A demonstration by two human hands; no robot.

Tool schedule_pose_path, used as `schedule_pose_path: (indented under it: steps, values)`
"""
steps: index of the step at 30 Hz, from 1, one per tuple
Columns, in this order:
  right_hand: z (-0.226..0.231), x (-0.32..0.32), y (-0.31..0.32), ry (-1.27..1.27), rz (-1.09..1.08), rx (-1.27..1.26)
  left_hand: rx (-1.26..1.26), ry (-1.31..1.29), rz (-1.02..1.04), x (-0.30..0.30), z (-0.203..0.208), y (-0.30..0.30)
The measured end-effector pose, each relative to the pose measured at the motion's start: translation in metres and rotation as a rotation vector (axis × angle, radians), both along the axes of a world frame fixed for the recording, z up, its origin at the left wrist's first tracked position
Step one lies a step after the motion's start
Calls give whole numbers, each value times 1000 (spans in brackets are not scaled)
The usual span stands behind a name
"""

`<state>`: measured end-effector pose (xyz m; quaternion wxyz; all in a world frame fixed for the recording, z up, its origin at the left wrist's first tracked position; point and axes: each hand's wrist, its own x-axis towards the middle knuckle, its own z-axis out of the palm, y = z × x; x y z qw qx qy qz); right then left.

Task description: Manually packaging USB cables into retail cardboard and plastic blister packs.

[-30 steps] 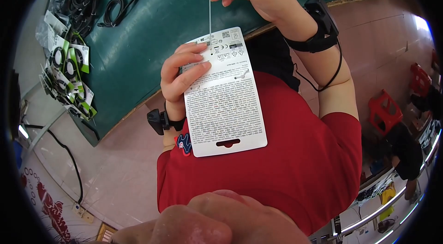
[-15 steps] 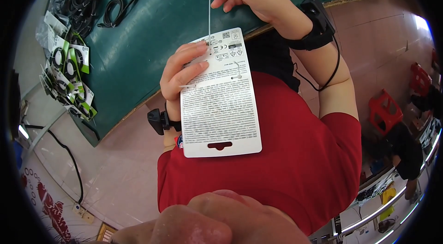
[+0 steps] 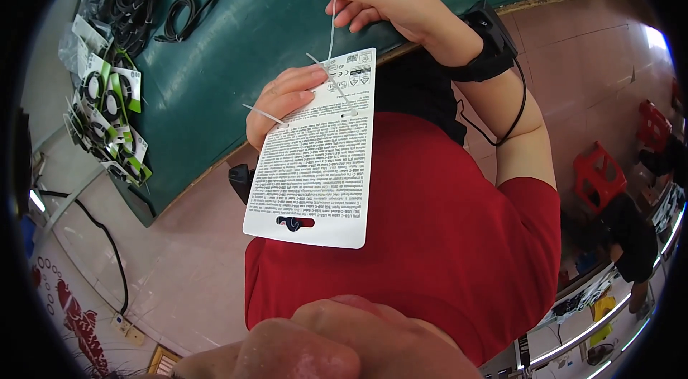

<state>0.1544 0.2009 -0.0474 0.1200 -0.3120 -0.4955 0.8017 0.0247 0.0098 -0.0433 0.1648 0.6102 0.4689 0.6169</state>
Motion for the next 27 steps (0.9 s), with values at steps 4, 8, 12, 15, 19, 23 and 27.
schedule_pose_path:
  steps: [4, 8, 12, 15, 19, 23, 27]
  values:
    - [6, 1, -1, -2, 76, 180, 8, 21, -11, -1, 3, 1]
    - [5, 6, 3, 65, 180, 544, 27, 13, -23, -2, 0, 0]
    - [11, 7, 5, 140, 244, 423, 19, 30, -49, -4, 2, -2]
    - [17, 5, 2, 172, 381, 961, 1, 35, -60, -6, 5, -2]
    - [9, 3, 5, 484, 479, 911, -45, -159, 34, 7, 14, -4]
    - [17, 9, 6, 371, 629, 667, -183, -542, -48, 3, 14, -15]
    - [29, 9, 9, 227, 747, 446, -227, -763, -73, -2, 8, -17]
